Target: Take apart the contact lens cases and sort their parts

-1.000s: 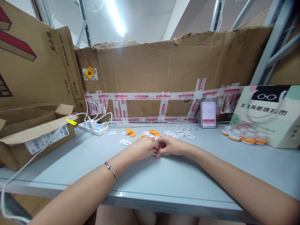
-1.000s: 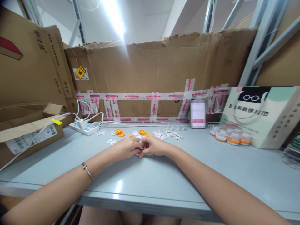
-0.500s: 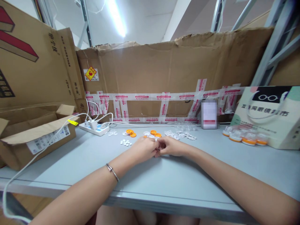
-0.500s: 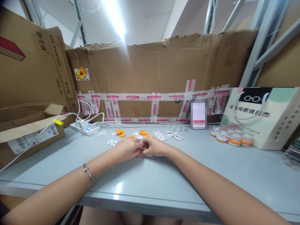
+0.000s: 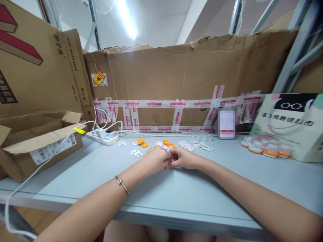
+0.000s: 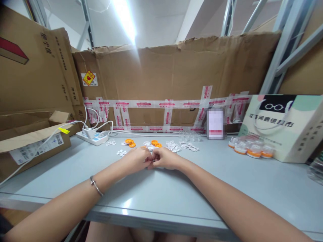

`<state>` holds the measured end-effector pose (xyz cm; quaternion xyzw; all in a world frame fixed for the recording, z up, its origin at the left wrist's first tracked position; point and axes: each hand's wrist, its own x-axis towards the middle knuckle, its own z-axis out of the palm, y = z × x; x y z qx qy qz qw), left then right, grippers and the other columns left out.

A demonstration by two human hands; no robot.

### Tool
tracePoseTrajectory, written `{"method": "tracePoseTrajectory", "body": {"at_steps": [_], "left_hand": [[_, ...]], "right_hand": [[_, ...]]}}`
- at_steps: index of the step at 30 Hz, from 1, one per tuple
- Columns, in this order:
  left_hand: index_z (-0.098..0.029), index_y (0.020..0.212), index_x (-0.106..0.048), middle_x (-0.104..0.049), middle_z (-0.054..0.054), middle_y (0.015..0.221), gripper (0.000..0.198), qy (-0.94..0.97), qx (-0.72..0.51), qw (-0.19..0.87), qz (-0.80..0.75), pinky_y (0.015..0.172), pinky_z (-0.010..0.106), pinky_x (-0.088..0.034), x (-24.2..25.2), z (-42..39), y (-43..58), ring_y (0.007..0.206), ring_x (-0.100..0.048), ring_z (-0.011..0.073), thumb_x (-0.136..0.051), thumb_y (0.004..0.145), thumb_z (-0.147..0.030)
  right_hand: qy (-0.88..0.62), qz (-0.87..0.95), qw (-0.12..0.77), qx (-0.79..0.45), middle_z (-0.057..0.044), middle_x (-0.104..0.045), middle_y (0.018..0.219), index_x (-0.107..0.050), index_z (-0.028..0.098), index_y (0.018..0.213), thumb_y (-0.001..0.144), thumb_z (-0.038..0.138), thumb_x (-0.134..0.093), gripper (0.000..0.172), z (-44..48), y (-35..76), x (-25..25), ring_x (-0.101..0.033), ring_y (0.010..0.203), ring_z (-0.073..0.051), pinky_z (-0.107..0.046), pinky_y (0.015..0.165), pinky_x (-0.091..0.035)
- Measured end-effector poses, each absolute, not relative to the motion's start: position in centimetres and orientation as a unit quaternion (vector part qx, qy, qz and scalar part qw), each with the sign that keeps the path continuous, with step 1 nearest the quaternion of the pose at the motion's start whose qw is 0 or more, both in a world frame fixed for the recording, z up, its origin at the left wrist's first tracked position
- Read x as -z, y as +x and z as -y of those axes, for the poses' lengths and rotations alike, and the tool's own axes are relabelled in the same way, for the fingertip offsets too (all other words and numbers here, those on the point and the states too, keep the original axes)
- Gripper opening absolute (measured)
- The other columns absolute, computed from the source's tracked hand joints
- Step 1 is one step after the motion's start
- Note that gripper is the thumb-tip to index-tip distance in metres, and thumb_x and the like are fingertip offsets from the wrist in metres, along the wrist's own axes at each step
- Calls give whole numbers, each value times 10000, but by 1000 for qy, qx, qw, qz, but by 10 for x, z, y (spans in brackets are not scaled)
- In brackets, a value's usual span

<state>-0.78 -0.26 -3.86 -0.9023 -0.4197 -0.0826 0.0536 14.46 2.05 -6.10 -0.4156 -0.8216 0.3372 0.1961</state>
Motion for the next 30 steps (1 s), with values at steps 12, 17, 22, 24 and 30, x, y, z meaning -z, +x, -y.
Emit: {"method": "tracePoseTrajectory", "body": {"at_steps": [12,17,22,24,30], "left_hand": [[-182,580,-609,-602,6,593,108,-895,82,46,436,462,222,-279,39,-1,-6,574,-524,136,-539,640,-237],[-182,596,-621,-596,-8,569,127,-891,124,-11,436,476,204,-308,37,0,-6,550,-506,114,-505,637,-212],[-161,654,-627,-639,41,722,172,-839,180,32,512,594,215,-387,21,0,-18,665,-555,137,-463,672,-207],[-160,658,-630,-642,62,709,175,-811,135,53,567,576,231,-392,14,-1,-29,666,-573,163,-458,665,-190],[-160,701,-637,-646,107,746,192,-746,14,113,657,565,269,-409,6,-4,-54,705,-603,228,-466,617,-136]], "right_hand": [[-402,823,185,-356,49,-449,559,-542,152,696,553,321,-666,254,-19,148,59,-376,520,-80,-210,485,-281],[-399,823,187,-360,47,-457,580,-526,156,698,554,334,-670,270,-19,148,59,-396,542,-83,-205,493,-293],[-418,819,184,-346,42,-471,593,-514,159,704,542,424,-680,351,-18,150,58,-404,547,-84,-205,487,-287],[-424,819,179,-342,41,-474,596,-526,160,718,541,435,-682,363,-16,151,57,-404,549,-85,-205,485,-284],[-415,827,171,-340,41,-467,604,-556,161,762,566,405,-677,336,-15,153,55,-401,557,-83,-203,488,-287]]}}
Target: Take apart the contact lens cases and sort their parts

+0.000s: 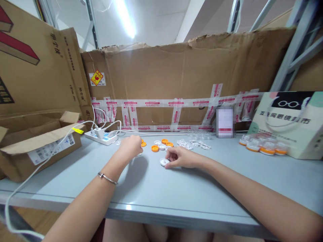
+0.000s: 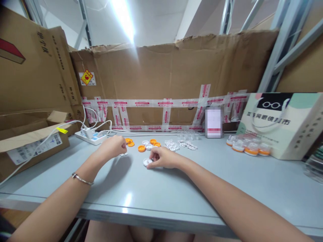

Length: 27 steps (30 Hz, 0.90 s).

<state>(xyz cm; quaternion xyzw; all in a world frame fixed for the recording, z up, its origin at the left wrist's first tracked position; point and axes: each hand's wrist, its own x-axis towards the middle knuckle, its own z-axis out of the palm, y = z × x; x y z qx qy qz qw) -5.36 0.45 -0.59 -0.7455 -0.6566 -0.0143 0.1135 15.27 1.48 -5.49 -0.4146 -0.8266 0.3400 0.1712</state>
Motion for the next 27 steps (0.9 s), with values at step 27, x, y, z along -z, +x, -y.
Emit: {"method": "tracePoseTrajectory", "body": {"at_steps": [27], "left_hand": [[-168,737,-601,-562,10,764,77,-936,105,2,336,602,186,-366,35,-5,-23,703,-517,104,-527,743,-189]], "right_hand": [[-396,834,178,-342,48,-440,589,-537,164,759,595,406,-651,314,-16,152,55,-389,532,-80,-206,478,-296]]}}
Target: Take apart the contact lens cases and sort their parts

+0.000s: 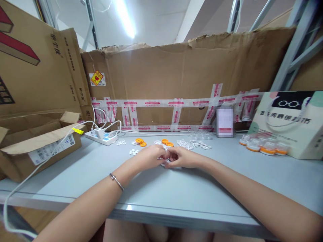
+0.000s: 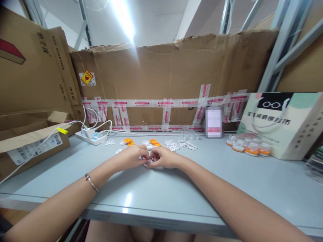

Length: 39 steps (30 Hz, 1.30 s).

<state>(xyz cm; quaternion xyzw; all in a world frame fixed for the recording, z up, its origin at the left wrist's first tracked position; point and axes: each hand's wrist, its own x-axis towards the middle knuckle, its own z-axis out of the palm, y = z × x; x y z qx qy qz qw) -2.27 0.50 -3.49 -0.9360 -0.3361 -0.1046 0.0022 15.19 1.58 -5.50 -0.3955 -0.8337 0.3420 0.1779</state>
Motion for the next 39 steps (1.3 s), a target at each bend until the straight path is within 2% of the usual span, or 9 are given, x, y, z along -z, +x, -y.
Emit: {"method": "tracePoseTrajectory", "body": {"at_steps": [5,13,23,39], "left_hand": [[-197,778,-612,-588,0,795,86,-941,91,71,318,590,207,-347,30,-1,-21,734,-534,122,-542,729,-205],[-177,859,-618,-618,30,871,144,-939,35,154,306,669,261,-362,32,1,-15,810,-555,161,-532,746,-206],[-130,762,-583,-599,66,753,92,-922,25,260,284,635,318,-336,43,4,-9,749,-556,203,-492,773,-139],[-124,717,-567,-595,59,702,84,-921,30,283,265,623,321,-325,46,0,-9,697,-562,194,-495,761,-118]], "right_hand": [[-385,838,181,-342,49,-438,592,-490,174,704,588,414,-651,311,-19,152,58,-393,533,-80,-208,485,-299],[-383,838,181,-345,51,-422,583,-474,167,713,598,380,-643,296,-17,151,58,-384,536,-82,-212,493,-295],[-373,853,191,-310,50,-406,592,-464,161,707,625,360,-604,257,-20,150,60,-377,543,-81,-213,497,-285],[-383,855,201,-288,53,-400,576,-445,169,677,624,314,-585,207,-18,147,60,-368,533,-80,-212,493,-287]]}}
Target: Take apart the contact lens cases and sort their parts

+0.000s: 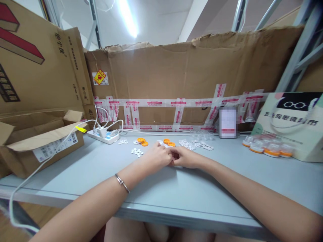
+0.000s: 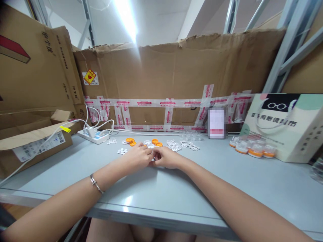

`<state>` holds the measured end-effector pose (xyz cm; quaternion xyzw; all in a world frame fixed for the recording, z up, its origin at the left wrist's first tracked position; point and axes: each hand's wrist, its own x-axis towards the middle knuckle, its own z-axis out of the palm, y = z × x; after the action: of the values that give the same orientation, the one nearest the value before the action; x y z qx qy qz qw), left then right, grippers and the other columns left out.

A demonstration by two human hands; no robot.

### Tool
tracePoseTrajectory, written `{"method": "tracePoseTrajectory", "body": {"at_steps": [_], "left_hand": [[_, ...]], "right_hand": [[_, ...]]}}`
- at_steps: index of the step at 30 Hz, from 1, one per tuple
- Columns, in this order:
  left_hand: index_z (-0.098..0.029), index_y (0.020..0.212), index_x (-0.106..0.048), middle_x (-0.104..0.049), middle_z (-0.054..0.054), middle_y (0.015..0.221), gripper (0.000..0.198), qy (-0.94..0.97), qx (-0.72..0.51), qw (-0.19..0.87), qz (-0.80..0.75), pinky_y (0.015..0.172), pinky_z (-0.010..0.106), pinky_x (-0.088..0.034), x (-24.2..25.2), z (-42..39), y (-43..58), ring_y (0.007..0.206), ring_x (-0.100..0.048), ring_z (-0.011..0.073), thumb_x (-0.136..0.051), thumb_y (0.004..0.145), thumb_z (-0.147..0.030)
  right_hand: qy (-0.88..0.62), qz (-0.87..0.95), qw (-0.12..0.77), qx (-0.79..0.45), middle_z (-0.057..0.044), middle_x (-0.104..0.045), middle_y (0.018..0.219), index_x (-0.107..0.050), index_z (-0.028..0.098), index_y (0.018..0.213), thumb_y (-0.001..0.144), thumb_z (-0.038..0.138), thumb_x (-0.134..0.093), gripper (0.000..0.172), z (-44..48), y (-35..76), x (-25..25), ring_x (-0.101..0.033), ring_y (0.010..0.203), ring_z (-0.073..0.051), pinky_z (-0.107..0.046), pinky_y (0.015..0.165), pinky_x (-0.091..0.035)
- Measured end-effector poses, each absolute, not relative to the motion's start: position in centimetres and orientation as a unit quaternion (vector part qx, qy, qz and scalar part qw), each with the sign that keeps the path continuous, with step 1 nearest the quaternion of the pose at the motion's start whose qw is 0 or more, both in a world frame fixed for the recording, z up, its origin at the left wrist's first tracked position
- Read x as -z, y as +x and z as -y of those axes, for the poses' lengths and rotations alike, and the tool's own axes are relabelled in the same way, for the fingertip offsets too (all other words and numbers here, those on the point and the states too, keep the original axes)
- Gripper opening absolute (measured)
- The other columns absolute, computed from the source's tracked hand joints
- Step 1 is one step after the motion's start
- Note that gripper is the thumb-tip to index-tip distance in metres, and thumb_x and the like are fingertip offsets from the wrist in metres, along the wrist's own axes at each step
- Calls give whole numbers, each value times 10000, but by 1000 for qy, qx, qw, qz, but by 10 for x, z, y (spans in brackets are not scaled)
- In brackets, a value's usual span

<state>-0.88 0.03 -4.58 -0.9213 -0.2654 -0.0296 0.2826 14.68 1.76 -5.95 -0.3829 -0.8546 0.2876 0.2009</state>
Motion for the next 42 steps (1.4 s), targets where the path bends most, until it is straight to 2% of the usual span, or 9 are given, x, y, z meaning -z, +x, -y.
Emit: {"method": "tracePoseTrajectory", "body": {"at_steps": [4,8,14,17,21,24,29,36,42], "left_hand": [[-118,748,-566,-594,77,711,100,-924,39,258,280,655,309,-346,46,-2,-11,731,-563,188,-475,779,-145],[-120,786,-578,-608,86,763,121,-924,56,211,315,690,296,-376,46,-2,-11,755,-568,178,-465,774,-162],[-153,678,-632,-641,43,691,139,-880,103,43,463,549,219,-373,43,-9,-13,634,-562,147,-498,674,-190],[-156,657,-638,-639,28,634,153,-840,121,-8,528,518,202,-353,32,-16,-27,580,-546,125,-487,637,-169],[-143,613,-632,-635,57,629,155,-765,80,30,639,517,218,-354,7,-25,-63,590,-551,146,-479,595,-162],[-141,650,-637,-640,69,674,175,-720,14,27,693,540,232,-381,-7,-33,-94,620,-564,166,-491,556,-166],[-130,449,-551,-593,64,547,41,-688,-57,-14,723,524,246,-408,-5,-49,-135,554,-547,176,-510,453,-128],[-141,361,-452,-450,14,390,84,-678,-71,-13,732,494,263,-410,6,-58,-145,495,-518,183,-504,396,-85],[-139,396,-516,-505,36,407,70,-684,-48,1,728,555,250,-420,-1,-53,-137,553,-547,188,-534,444,-92]], "right_hand": [[-382,855,202,-288,48,-417,582,-495,159,733,621,325,-606,228,-18,147,60,-374,533,-82,-210,493,-295],[-394,849,200,-289,49,-423,568,-478,164,690,612,330,-625,235,-17,147,59,-380,524,-83,-209,480,-294],[-416,835,189,-307,42,-470,564,-499,166,702,620,345,-616,229,-15,148,58,-414,520,-86,-208,482,-309],[-430,827,186,-310,37,-482,582,-521,164,732,609,362,-628,257,-13,148,56,-421,533,-88,-207,486,-309],[-440,823,183,-309,38,-479,591,-539,163,741,608,380,-631,271,-10,148,53,-412,537,-83,-201,480,-298],[-441,823,176,-313,39,-485,600,-534,167,743,612,390,-628,275,-11,149,53,-415,540,-81,-200,480,-297],[-435,825,175,-317,42,-480,599,-531,169,743,613,409,-624,289,-12,151,55,-412,539,-80,-198,475,-294],[-429,825,180,-320,36,-485,602,-536,171,744,613,400,-627,279,-12,151,55,-416,539,-83,-202,475,-297],[-417,830,181,-322,33,-487,609,-547,172,765,614,408,-628,292,-15,152,58,-419,542,-86,-206,479,-303]]}}
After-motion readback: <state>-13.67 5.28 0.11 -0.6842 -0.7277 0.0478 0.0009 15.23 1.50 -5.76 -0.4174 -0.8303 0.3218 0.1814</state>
